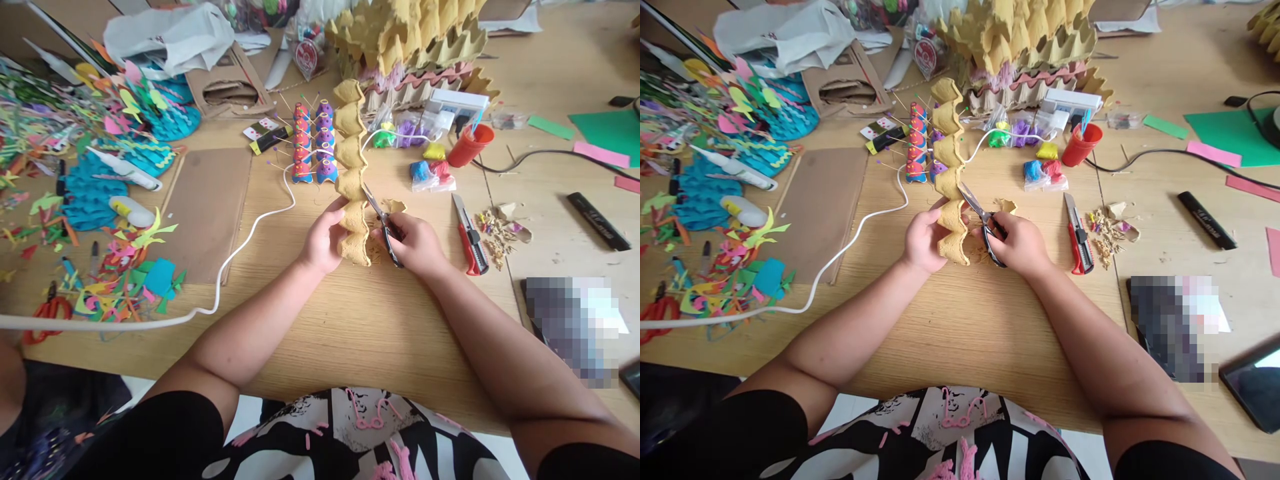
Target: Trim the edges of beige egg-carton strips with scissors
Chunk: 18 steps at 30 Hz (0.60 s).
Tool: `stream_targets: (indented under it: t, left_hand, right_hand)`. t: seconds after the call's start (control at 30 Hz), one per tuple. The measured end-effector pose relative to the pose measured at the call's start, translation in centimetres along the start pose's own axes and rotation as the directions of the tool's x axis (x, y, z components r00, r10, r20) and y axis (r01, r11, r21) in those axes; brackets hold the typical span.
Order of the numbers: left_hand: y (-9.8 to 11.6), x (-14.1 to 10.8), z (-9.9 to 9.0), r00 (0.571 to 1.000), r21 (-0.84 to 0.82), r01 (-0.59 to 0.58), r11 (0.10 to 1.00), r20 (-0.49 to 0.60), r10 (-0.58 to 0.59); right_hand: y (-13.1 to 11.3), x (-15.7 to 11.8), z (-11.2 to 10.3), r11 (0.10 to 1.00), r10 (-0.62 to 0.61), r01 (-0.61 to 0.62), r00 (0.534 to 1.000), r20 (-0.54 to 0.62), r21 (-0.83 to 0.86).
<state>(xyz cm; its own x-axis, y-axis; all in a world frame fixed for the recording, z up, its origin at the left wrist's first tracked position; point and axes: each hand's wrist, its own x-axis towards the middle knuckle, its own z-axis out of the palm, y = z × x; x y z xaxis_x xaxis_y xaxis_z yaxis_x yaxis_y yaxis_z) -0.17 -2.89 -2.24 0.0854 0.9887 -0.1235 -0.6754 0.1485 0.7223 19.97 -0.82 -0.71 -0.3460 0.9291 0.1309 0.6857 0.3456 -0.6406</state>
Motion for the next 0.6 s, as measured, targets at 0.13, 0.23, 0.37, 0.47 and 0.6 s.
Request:
stream_targets:
  t: [0.13,0.23,0.37,0.47,0.6]
  left_hand:
    - [-0.03,0.01,-0.17,1.0,-0.01,-0.023,1.0,0.013,0.023]
    - [0.03,-0.03,-0.14,0.999,-0.009,-0.033,0.999,0.031,0.033]
    - [0.08,-0.11,0.11,0.999,0.043,-0.02,0.999,0.036,0.019]
    - [0.11,-0.16,0.32,1.0,0.047,-0.005,0.999,0.023,0.004]
    - [0.17,-0.16,0.49,1.0,0.029,0.007,1.0,0.016,-0.007]
  right_hand:
    - [0.44,-0.12,-0.31,0.985,-0.042,0.025,0.994,-0.096,-0.168]
    - [0.69,-0.23,-0.47,0.968,-0.07,0.041,0.992,-0.109,-0.248]
    - [0.72,-0.33,-0.36,0.957,-0.065,0.028,0.991,-0.118,-0.289]
    - [0.58,-0.39,-0.24,0.954,-0.059,0.018,0.99,-0.128,-0.299]
    - [0.32,-0.47,-0.23,0.95,-0.06,0.013,0.988,-0.142,-0.313]
